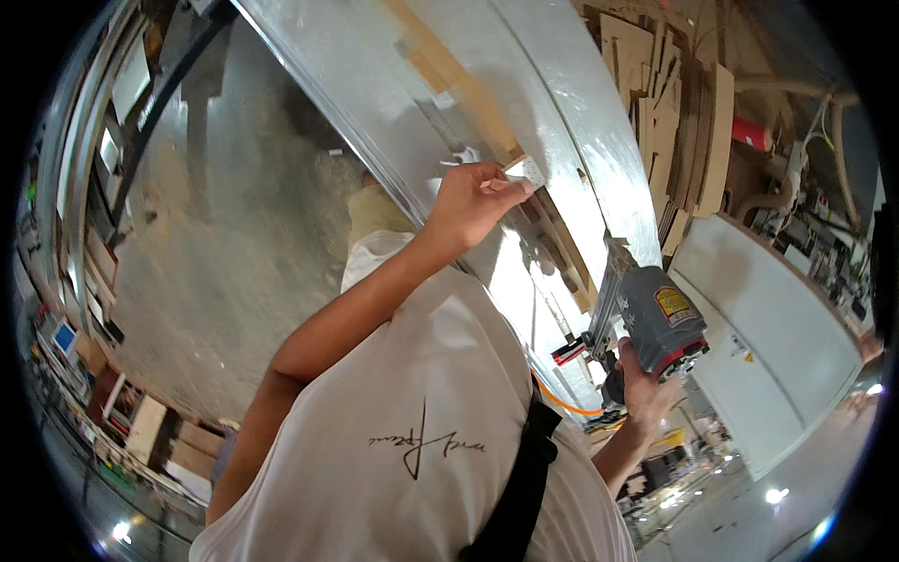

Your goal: The person constructs a wooden component by applying adhesive to wood blocks, positioning them on a wooden strip, and securing them using a staple gun and a hammer.

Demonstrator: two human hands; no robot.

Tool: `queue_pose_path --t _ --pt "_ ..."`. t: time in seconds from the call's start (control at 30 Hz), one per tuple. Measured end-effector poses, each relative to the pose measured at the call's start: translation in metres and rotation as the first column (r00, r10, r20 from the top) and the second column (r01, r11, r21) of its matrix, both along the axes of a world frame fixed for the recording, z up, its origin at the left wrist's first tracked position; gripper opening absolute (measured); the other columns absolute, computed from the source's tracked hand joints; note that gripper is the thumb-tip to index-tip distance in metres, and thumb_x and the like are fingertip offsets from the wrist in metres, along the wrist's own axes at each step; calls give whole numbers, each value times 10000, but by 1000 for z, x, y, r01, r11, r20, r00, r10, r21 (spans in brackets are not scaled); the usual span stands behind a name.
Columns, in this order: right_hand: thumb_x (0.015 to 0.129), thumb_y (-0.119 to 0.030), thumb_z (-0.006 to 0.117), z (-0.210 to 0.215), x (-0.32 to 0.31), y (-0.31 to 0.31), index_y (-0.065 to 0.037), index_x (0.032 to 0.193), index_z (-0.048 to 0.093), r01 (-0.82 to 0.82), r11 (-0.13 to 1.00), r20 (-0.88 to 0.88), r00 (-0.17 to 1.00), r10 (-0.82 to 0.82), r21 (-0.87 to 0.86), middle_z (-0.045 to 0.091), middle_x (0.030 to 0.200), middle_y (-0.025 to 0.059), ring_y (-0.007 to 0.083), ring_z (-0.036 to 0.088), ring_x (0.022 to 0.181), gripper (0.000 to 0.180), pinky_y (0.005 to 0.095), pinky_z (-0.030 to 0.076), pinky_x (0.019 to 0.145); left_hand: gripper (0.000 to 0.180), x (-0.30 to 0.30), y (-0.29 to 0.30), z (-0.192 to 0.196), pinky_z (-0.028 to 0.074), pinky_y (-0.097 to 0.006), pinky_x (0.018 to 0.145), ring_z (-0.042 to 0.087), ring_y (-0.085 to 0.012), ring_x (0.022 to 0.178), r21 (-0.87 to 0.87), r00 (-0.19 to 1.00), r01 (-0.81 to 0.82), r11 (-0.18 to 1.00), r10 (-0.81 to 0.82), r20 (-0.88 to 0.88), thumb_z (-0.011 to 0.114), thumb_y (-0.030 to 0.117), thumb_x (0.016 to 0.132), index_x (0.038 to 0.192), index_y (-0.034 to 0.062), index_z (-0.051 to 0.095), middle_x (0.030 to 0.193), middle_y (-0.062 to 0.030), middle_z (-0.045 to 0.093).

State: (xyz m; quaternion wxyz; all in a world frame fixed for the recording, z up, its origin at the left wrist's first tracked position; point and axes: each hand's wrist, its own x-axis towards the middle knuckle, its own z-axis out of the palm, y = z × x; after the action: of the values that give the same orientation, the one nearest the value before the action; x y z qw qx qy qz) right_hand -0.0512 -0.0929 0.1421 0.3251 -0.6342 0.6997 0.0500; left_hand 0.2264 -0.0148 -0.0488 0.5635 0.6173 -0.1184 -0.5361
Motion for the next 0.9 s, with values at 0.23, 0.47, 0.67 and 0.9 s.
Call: queue_pose_path --t 0.23,0.47,0.67,0.9 --pt "830 -36 777 -16 -110 76 40 1203 628 442 878 201 891 -406 -185 693 1002 84 156 621 747 409 329 505 640 304 28 -4 37 510 -287 703 610 -144 714 144 880 162 976 -208 426 829 272 882 866 0 695 756 -36 652" --pt "797 -85 658 -22 -207 154 -45 736 606 653 586 300 750 -589 -481 529 591 -12 103 497 534 89 316 373 500 602 54 -29 66 372 -509 1102 575 -380 1186 141 -68 626 767 -126 990 848 248 772 1295 55 621 1226 -140 665" --pt "762 -225 731 -113 -315 165 -30 1185 645 520 626 -54 743 -667 -581 722 917 264 467 699 952 474 510 542 791 553 75 -57 37 388 -488 1085 567 -373 1204 363 -199 798 481 -359 912 836 161 788 1291 63 628 1258 -159 660" --pt "910 -233 657 -178 -368 108 -119 1503 425 447 687 -384 594 -707 -573 736 869 235 441 728 838 648 552 548 706 547 76 -58 33 403 -483 1045 577 -388 1162 377 -199 790 483 -379 904 856 131 755 1251 80 631 1219 -165 663"
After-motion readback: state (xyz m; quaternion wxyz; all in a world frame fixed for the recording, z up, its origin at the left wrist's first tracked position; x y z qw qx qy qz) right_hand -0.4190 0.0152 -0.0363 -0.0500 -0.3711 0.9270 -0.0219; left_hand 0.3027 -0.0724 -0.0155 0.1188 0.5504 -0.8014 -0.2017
